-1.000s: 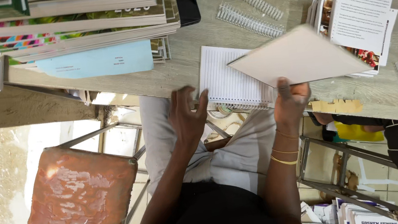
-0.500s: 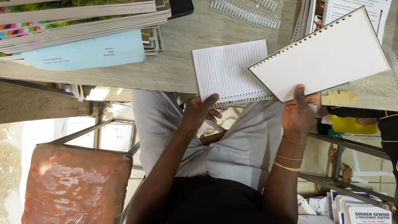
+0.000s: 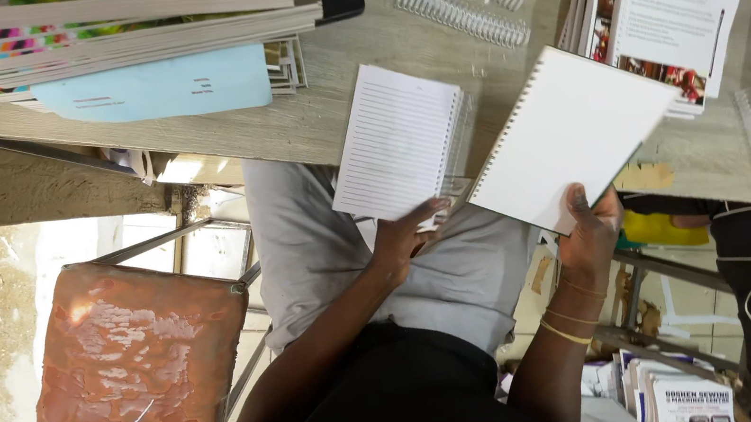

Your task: The person sits at a table and assembles spiral-bound notebooks by hand. They align loose lined pages with spiral bindings, insert the bindings through the holes, and then place covers on the assembled notebooks.

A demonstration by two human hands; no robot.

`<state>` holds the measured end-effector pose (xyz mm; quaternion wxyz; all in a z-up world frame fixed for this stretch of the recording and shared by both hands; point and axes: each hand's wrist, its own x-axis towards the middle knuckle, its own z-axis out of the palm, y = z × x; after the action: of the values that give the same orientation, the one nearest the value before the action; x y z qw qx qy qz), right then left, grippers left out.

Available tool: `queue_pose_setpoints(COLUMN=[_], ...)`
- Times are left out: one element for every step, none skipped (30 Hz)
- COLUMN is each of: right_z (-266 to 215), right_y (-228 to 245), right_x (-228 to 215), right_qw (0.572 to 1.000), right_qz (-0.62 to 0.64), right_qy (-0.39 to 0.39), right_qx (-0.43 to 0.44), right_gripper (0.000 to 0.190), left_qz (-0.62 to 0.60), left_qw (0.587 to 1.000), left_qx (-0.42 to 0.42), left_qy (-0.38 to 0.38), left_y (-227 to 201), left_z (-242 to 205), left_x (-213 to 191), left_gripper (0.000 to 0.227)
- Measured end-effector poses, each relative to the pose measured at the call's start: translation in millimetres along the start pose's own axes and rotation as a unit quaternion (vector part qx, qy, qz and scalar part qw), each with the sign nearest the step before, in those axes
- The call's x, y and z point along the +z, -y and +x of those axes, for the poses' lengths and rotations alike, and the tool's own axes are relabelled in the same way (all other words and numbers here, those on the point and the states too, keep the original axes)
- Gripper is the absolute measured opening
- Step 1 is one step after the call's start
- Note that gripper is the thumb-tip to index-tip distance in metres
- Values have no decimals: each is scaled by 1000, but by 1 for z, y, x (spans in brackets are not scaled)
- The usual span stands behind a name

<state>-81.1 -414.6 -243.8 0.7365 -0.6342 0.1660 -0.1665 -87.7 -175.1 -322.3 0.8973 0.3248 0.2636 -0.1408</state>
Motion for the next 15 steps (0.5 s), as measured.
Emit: queue_pose_setpoints(right_z=[3, 6, 2, -1, -1, -1, 0, 0, 0, 0, 0, 0, -1, -2, -2], right_y=[-8, -16, -13, -10, -8, -18, -29, -39, -42, -44, -46, -42, -37, -32, -31], right_x=[-9, -18, -16, -14, -9, -19, -28, -36, -37, -38, -39, -35, -30, -26, -25], right_qw=[999, 997, 997, 994, 991, 991, 992, 993, 993, 992, 992, 991, 992, 992, 992], right_qz=[-32, -63, -67, -87, -106, -108, -101, -94, -94, -99, -102, -102, -101, -101, -101], right_qy=[26, 52, 46, 62, 81, 78, 75, 71, 72, 76, 80, 81, 81, 81, 81], right_qx=[-8, -15, -10, -20, -31, -27, -16, -5, -4, -2, -1, -1, -2, -2, -1], right_gripper=[34, 34, 34, 33, 33, 33, 31, 29, 29, 28, 28, 28, 29, 30, 30], left_qz=[40, 80, 82, 79, 76, 76, 69, 62, 61, 70, 79, 78, 91, 103, 103], left_qw=[999, 994, 993, 995, 996, 996, 997, 998, 998, 997, 997, 997, 996, 995, 995], left_qx=[-36, -72, -80, -66, -48, -52, -40, -28, -28, -24, -19, -18, -18, -18, -18], left_qy=[-8, -15, -16, -11, -7, -8, -6, -3, -5, 1, 8, 7, 6, 4, 4], left_y=[11, 22, 28, 34, 39, 38, 36, 34, 37, 40, 43, 40, 37, 35, 36], left_z=[9, 19, 25, 31, 39, 36, 34, 31, 34, 36, 39, 38, 36, 35, 35], left_x=[-4, -7, -9, -11, -13, -10, -7, -4, -7, -11, -13, -11, -10, -8, -9], left_gripper=[58, 78, 78, 80, 82, 82, 81, 80, 80, 79, 77, 77, 77, 77, 77])
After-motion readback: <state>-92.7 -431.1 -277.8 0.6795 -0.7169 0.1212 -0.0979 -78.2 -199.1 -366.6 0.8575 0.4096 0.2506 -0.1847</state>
